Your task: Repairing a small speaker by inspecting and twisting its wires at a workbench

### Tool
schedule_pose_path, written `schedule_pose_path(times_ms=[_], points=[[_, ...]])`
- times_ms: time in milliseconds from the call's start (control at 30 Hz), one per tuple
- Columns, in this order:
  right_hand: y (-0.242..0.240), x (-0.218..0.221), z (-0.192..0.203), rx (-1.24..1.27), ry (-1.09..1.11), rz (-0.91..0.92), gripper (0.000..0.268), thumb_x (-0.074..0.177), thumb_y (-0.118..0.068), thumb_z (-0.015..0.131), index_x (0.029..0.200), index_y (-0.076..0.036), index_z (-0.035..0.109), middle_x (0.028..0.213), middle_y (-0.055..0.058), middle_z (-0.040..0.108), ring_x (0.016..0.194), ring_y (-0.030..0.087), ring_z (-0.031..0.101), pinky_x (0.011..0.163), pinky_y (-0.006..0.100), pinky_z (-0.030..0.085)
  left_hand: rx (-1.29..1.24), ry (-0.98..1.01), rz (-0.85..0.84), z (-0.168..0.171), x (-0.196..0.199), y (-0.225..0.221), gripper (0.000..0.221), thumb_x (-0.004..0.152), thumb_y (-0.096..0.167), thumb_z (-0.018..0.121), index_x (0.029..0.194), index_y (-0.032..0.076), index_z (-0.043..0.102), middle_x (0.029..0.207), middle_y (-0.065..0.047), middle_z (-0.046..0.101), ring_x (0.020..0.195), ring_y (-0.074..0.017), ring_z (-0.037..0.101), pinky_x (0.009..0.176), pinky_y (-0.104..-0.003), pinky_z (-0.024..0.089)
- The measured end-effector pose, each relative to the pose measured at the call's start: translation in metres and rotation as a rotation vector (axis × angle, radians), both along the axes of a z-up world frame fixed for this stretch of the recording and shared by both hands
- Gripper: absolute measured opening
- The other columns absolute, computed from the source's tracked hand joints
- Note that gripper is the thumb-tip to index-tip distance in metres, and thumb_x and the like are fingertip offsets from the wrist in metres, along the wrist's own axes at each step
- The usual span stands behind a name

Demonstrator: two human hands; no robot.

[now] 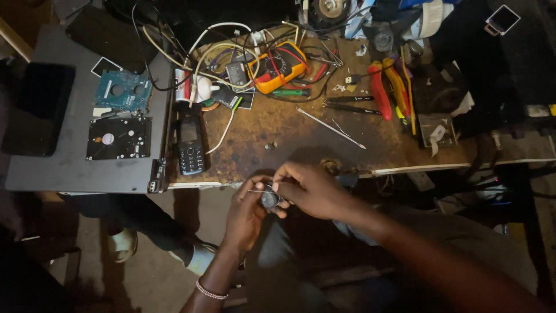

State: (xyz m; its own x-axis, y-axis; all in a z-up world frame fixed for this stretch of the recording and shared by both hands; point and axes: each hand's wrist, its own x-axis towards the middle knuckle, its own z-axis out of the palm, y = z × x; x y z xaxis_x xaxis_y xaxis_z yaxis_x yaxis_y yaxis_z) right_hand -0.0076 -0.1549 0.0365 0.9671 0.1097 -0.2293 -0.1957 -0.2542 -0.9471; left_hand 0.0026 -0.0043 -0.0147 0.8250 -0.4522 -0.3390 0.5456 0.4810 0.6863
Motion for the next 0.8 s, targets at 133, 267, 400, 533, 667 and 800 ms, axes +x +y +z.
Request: schedule_pose_path(times_ms=[133,267,400,533,667,800], points=[[0.003,-0.001,0.033,-0.091,-0.085,0.084,0.013,0.079,-0.007,0.057,0.088,0.002,0.059,0.057,0.014,0.061,0.052,0.021,0.061,0.044,0.028,0.049,0.051,-0.010,-0.002,0.006,0.000,0.000,0.033,0.081,0.023,0.050,0.102,-0.002,0.050,0.076,-0.023,0.061,0.061,-0.0308,0.065,0.048,-0.035,0.057],[0.004,-0.002,0.038,-0.170,-0.163,0.149,0.012,0.082,-0.006,0.053,0.087,0.005,0.055,0.059,0.020,0.059,0.048,0.030,0.060,0.043,0.033,0.048,0.049,-0.044,0.003,0.007,0.001,0.000,0.033,0.080,0.021,0.049,0.102,-0.003,0.051,0.077,-0.021,0.060,0.059,-0.0284,0.064,0.048,-0.034,0.057],[0.001,-0.002,0.019,-0.123,-0.114,0.083,0.010,0.082,-0.007,0.055,0.082,0.003,0.056,0.058,0.016,0.061,0.050,0.023,0.063,0.042,0.028,0.048,-0.002,-0.030,-0.003,0.001,-0.001,0.000,0.035,0.077,0.018,0.050,0.102,-0.007,0.051,0.077,-0.026,0.060,0.059,-0.0328,0.064,0.049,-0.038,0.057],[0.000,0.000,0.010,-0.009,-0.066,0.017,0.008,0.080,-0.006,0.055,0.078,0.002,0.056,0.057,0.011,0.058,0.051,0.018,0.060,0.046,0.026,0.048,0.010,-0.081,-0.005,-0.006,-0.003,-0.002,0.040,0.073,0.017,0.054,0.104,-0.008,0.051,0.079,-0.025,0.059,0.060,-0.0315,0.064,0.049,-0.036,0.057],[-0.003,0.002,0.003,0.059,0.065,-0.015,0.012,0.083,-0.009,0.053,0.083,0.001,0.058,0.060,0.013,0.059,0.052,0.017,0.060,0.046,0.025,0.051,-0.041,-0.090,-0.032,-0.001,-0.003,-0.001,0.038,0.073,0.013,0.053,0.105,-0.007,0.047,0.078,-0.027,0.059,0.061,-0.0292,0.065,0.050,-0.033,0.057],[-0.008,0.004,0.011,0.026,0.088,0.007,0.018,0.086,-0.011,0.047,0.092,0.004,0.056,0.066,0.019,0.060,0.056,0.019,0.061,0.047,0.028,0.052,-0.076,-0.079,-0.029,0.000,-0.004,0.000,0.036,0.074,0.012,0.052,0.104,-0.007,0.047,0.082,-0.028,0.059,0.062,-0.0291,0.065,0.050,-0.034,0.057]])
